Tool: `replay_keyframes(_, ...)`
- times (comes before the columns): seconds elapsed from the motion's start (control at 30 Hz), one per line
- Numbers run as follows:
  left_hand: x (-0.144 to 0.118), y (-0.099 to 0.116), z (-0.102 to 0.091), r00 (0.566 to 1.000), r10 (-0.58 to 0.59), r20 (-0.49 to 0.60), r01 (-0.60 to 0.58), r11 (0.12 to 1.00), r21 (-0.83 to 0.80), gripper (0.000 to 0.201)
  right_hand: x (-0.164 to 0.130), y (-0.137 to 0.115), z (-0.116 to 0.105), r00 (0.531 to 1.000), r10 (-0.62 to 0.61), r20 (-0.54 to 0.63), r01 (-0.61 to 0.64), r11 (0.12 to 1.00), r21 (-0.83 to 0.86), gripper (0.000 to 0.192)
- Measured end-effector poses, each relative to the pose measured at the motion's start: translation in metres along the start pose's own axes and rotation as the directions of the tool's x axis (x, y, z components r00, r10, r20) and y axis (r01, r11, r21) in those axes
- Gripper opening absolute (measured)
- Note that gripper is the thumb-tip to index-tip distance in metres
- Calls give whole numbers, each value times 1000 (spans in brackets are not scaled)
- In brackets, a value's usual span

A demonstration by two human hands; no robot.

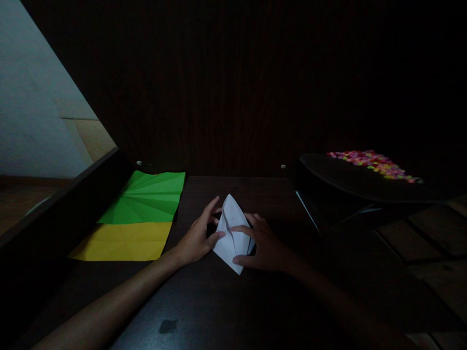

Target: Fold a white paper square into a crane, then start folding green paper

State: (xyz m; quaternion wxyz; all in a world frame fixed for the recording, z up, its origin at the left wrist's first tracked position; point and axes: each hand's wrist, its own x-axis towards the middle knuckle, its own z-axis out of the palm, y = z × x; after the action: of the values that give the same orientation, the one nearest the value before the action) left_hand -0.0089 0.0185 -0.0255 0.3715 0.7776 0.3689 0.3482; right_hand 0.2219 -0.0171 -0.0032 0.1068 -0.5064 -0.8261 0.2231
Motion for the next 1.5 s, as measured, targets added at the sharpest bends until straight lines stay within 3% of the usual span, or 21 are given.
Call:
replay_keyframes(0.13,2,0,1,999,-31,-37,31,999,-23,90,0,-2,-2,1000,-9,-9,9,1000,9,77)
replay_keyframes(0.37,4,5,1,998,-51,-41,48,996,-78,75,-1,0,0,999,-25,-27,26,999,31,82)
replay_keyframes(0.63,4,7,1,996,-49,-72,50,999,9,60,-1,-2,-2,997,-77,-27,78,996,45,69)
replay_keyframes(0.83,3,7,2,998,-14,-64,16,999,33,53,-2,-2,1,999,-49,-1,49,999,12,68)
replay_keyframes(1.0,0,8,1,991,32,-130,-16,993,120,23,-1,-6,-2,998,-65,-8,65,998,14,67)
replay_keyframes(1.1,1,12,0,985,160,-57,-149,976,159,7,-1,-5,-2,996,-81,-29,81,997,12,67)
replay_keyframes(1.2,2,13,-1,977,213,-2,-210,964,166,11,-1,-3,1,996,-87,-34,87,996,4,68)
replay_keyframes(1.5,-1,10,0,991,129,-28,-119,964,237,53,-1,-2,-1,999,-32,37,32,999,14,68)
